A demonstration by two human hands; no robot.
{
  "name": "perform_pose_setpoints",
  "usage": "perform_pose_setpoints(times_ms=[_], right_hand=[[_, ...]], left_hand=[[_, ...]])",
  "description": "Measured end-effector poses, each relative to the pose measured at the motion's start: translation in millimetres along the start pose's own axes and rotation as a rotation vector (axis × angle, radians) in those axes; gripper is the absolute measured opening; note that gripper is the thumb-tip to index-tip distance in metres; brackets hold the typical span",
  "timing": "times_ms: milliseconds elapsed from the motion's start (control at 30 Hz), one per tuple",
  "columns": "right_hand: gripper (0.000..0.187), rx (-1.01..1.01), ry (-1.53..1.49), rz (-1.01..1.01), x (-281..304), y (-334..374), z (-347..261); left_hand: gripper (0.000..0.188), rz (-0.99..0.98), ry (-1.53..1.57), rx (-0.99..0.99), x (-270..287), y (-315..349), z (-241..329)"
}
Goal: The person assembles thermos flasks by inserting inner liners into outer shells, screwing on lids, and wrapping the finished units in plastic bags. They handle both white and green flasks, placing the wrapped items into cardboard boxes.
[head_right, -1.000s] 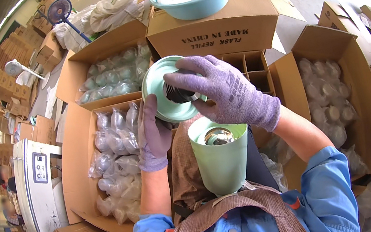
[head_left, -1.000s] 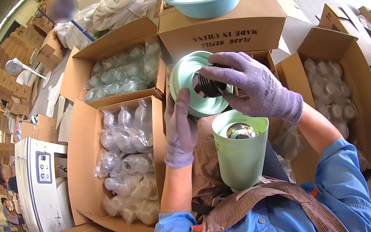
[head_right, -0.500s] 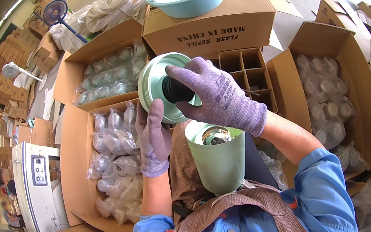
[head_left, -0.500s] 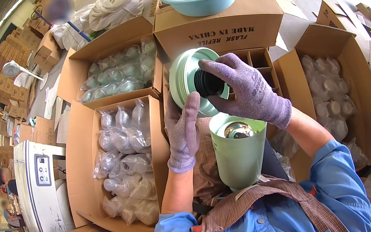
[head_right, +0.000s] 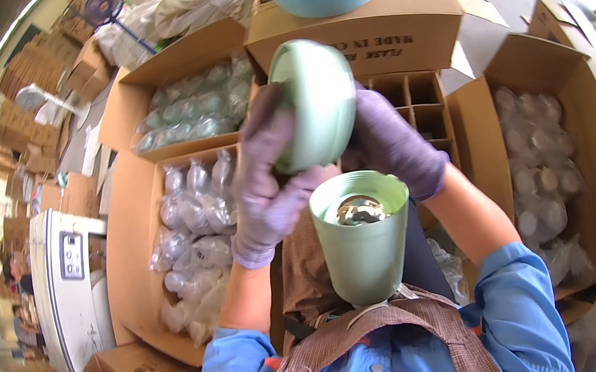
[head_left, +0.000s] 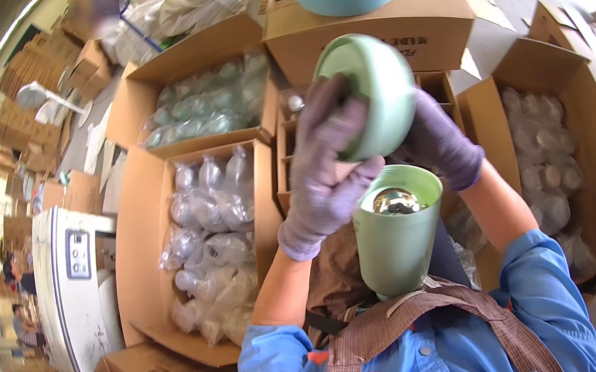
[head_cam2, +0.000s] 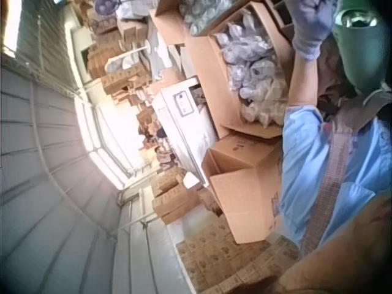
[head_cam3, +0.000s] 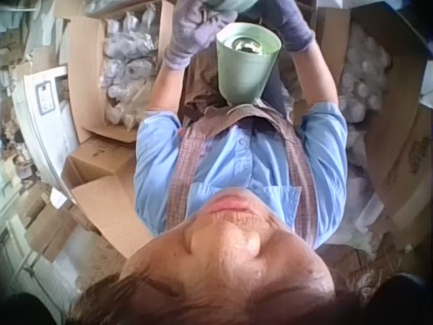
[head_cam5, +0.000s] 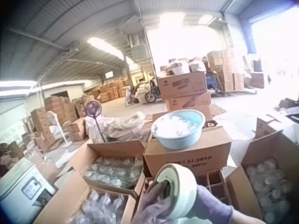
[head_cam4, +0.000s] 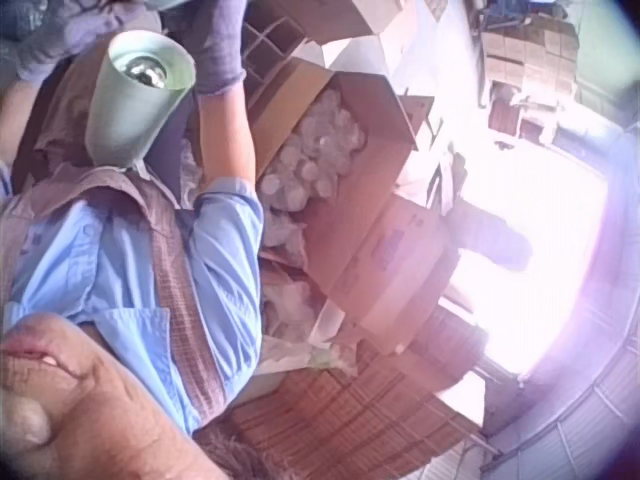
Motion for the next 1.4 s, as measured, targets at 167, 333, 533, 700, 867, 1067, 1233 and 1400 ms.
perform_pose_setpoints(times_ms=[167,333,533,700,867,1067,1233,1400], right_hand=[[0.048,0.384,0.31,0.258,28,22,-29],[0.04,0.224,0.253,0.309,70,17,7],[0.046,0.723,0.642,0.284,28,32,-28],[0.064,0.361,0.541,0.203,88,-8,19],[0.047,0.677,0.572,0.25,56,13,-20],[0.06,0.328,0.612,-0.091,73,-11,29],[0.04,-0.125,-0.198,0.137,50,-3,43],[0.052,0.224,0.32,0.188,72,27,1]], left_hand=[[0.041,0.249,1.066,0.59,-4,27,-56],[0.052,0.017,0.065,0.067,3,-4,-7],[0.05,0.306,0.836,0.636,12,15,-67],[0.065,-0.049,-0.36,-0.186,-23,7,17],[0.065,0.167,0.836,0.531,-1,11,-48],[0.086,0.012,-0.42,-0.187,-29,-1,33],[0.068,-0.033,0.364,0.46,-18,31,-38],[0.07,-0.042,0.777,0.674,-10,54,-46]])
Point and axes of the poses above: each hand's wrist, its own y-axis away from the middle knuckle, its own x-axis out of the back of the hand, z = x × y, the point moved 10 cm from there along -y, towards the middle knuckle, and after that the axes turned 3 degrees about -x, right-handed, at the moved point
